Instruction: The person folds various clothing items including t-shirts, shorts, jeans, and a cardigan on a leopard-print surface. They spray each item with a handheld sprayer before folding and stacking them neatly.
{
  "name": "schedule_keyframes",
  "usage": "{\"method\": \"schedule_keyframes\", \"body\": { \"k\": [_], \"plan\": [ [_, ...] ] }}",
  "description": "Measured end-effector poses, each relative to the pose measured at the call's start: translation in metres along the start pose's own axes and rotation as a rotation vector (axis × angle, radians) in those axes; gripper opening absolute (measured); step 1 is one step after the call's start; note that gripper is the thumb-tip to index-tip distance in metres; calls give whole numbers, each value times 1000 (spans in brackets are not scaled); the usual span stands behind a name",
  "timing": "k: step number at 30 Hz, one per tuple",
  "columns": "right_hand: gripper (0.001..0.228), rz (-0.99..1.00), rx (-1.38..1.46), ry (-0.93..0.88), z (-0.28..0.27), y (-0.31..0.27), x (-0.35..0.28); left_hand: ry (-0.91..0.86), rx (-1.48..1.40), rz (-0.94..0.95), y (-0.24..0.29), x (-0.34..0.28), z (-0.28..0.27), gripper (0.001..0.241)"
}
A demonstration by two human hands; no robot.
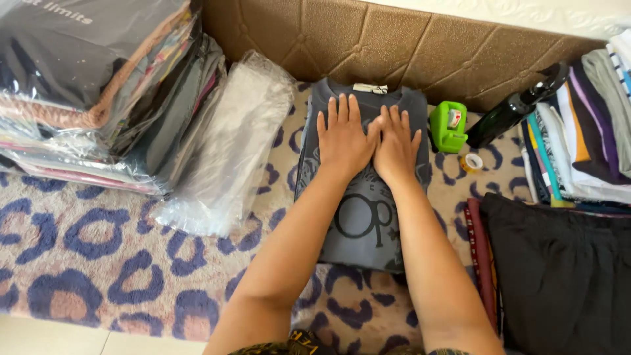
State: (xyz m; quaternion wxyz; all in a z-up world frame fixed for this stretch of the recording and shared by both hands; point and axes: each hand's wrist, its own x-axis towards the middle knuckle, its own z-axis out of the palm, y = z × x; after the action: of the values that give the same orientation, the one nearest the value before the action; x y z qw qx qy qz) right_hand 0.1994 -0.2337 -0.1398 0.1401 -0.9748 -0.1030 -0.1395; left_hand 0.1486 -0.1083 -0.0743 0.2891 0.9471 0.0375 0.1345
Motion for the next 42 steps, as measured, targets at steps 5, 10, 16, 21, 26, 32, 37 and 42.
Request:
{"method": "schedule_keyframes", "body": {
  "k": [5, 10, 16, 21, 26, 32, 37, 42],
  "plan": [
    [63, 85, 151, -124, -34, -9, -10, 27, 82, 5, -16, 3, 1, 90],
    [81, 237, 184, -301, -41, 18, 1, -149, 107, -307, -48, 17, -1, 96],
    [68, 117, 242, -45, -76, 7, -12, 252, 39, 130, -12, -28, -37, 84],
    [63, 62, 344, 65, -32, 31, -12, -54, 39, -8, -37, -31, -41, 87],
    [79, 122, 351, 785, -66, 100, 17, 68, -63, -203, -90, -28, -31, 72],
    [103, 320, 510, 707, -90, 204, 65, 252, -1120, -238, -123, -23, -12, 60],
    [48, -126, 457, 693, -92, 213, 69, 80, -1406, -218, -127, -19, -14, 76],
    [52, -126, 159, 567, -157, 146, 28, 69, -1194, -96, -121, -21, -14, 64]
  ]
}}
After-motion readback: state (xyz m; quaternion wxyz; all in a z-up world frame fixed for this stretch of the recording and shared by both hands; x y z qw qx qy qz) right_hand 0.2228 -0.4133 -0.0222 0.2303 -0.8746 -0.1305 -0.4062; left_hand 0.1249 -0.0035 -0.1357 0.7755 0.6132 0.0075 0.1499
